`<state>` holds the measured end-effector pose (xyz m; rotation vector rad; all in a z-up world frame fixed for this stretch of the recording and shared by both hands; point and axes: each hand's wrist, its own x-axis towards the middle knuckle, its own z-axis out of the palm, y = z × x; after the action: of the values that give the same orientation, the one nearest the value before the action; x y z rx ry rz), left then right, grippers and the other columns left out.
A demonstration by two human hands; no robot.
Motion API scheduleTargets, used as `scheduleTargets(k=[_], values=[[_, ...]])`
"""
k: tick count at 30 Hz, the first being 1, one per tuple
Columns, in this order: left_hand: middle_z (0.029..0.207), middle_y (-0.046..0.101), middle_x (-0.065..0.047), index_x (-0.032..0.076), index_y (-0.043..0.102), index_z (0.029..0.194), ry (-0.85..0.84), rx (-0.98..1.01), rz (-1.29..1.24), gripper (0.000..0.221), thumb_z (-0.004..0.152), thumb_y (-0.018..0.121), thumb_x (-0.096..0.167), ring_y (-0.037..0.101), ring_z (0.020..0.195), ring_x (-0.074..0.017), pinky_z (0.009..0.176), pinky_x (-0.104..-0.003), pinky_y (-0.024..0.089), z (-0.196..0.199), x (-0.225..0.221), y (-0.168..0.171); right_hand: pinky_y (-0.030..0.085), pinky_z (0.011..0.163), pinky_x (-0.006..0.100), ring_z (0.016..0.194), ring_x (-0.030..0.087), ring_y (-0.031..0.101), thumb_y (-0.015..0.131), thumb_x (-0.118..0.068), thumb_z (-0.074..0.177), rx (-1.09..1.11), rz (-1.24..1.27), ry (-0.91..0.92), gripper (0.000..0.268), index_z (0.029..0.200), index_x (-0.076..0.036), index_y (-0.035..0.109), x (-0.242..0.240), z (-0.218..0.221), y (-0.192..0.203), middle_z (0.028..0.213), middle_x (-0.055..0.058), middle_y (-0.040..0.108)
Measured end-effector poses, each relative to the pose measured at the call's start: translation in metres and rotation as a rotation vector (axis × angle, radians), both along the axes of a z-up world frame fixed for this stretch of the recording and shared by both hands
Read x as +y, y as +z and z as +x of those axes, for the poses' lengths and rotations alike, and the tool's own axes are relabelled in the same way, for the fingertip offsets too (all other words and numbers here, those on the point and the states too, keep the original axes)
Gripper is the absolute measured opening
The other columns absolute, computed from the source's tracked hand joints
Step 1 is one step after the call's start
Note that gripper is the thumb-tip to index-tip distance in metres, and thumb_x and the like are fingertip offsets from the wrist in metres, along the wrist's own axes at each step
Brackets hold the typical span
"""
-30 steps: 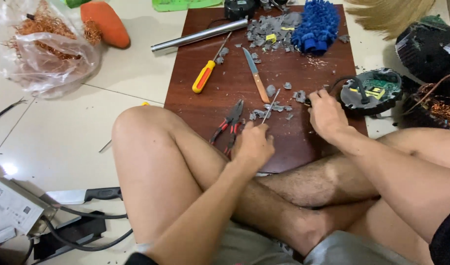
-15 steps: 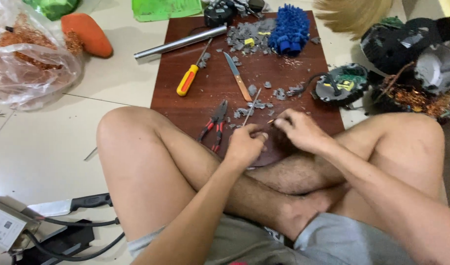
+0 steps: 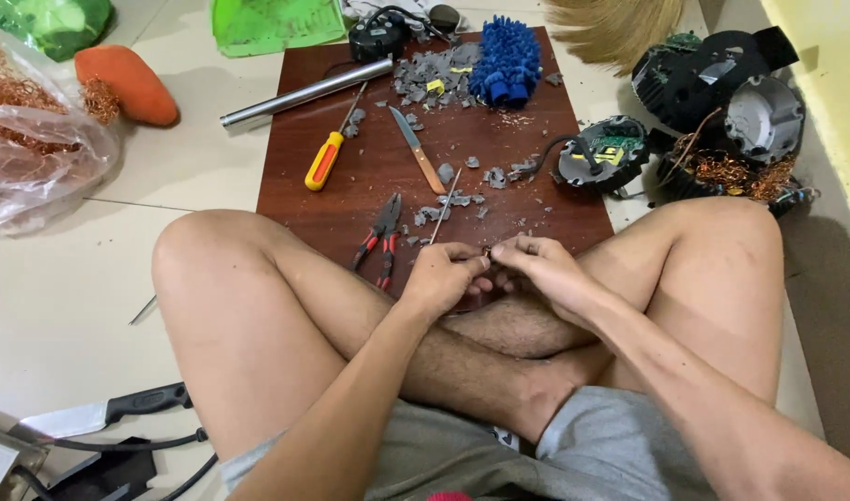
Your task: Preparing electronic components and wires by stripping insulation and twisting strands for repair
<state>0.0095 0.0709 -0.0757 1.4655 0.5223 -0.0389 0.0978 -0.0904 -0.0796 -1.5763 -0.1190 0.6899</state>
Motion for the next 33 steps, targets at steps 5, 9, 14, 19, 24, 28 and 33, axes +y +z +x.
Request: scheduleTargets(k=[5,9,14,19,24,28,33], values=[[0.100,0.076,-0.027,-0.013,0.068,0.123,-0.026,0.065,-0.068,0.043,0.091,0.073,0.015,0.078,0.075,-0.0237,0.069,-0.028,0.067,0.008,0.000,-0.014,0.062,0.066,0.034,0.075,0.025,0.073,0.070,-0.019,0.100,-0.112,-0.027,0.109,0.025,0.107,0.005,0.072,-0.003,0.012,-0.028,0.086,0.017,0.071],[0.104,0.074,-0.027,-0.013,0.064,0.129,-0.016,0.111,-0.140,0.046,0.092,0.071,0.014,0.079,0.076,-0.0233,0.068,-0.027,0.066,0.013,0.003,-0.017,0.062,0.067,0.032,0.076,0.022,0.072,0.068,-0.019,0.101,-0.103,-0.059,0.112,0.025,0.108,0.004,0.073,-0.001,0.009,-0.023,0.087,0.014,0.070],[0.101,0.072,-0.022,-0.012,0.063,0.129,0.004,0.155,-0.234,0.041,0.097,0.065,0.013,0.079,0.075,-0.0251,0.064,-0.028,0.067,0.014,0.004,-0.016,0.060,0.066,0.028,0.075,0.020,0.071,0.067,-0.015,0.101,-0.077,-0.023,0.129,0.021,0.109,0.004,0.071,-0.002,0.013,-0.029,0.086,0.013,0.069],[0.105,0.071,-0.020,-0.011,0.060,0.133,0.014,0.178,-0.291,0.042,0.099,0.062,0.014,0.079,0.081,-0.0265,0.068,-0.030,0.066,0.014,0.007,-0.014,0.060,0.066,0.027,0.073,0.017,0.069,0.066,-0.015,0.102,-0.036,-0.006,0.124,0.019,0.106,0.003,0.071,0.001,0.011,-0.022,0.085,0.010,0.069],[0.107,0.072,-0.020,-0.010,0.059,0.133,0.023,0.197,-0.322,0.042,0.100,0.061,0.014,0.080,0.083,-0.0258,0.067,-0.028,0.066,0.013,0.010,-0.013,0.059,0.067,0.027,0.075,0.017,0.069,0.066,-0.016,0.102,-0.042,0.005,0.126,0.019,0.106,0.002,0.070,-0.001,0.011,-0.023,0.086,0.010,0.068],[0.112,0.073,-0.021,0.001,0.064,0.139,0.031,0.149,-0.294,0.047,0.092,0.066,0.009,0.080,0.076,-0.0261,0.062,-0.027,0.065,0.013,0.007,-0.008,0.059,0.066,0.027,0.075,0.018,0.068,0.064,-0.016,0.102,-0.045,-0.033,0.148,0.019,0.105,0.002,0.070,-0.001,0.011,-0.022,0.085,0.010,0.066],[0.105,0.077,-0.017,0.001,0.073,0.127,0.051,0.085,-0.221,0.038,0.089,0.072,0.007,0.080,0.077,-0.0210,0.069,-0.024,0.065,0.018,0.008,-0.032,0.056,0.060,0.029,0.069,0.020,0.066,0.062,-0.016,0.104,-0.078,-0.032,0.143,0.019,0.102,0.002,0.070,0.000,0.010,-0.024,0.078,0.011,0.063]])
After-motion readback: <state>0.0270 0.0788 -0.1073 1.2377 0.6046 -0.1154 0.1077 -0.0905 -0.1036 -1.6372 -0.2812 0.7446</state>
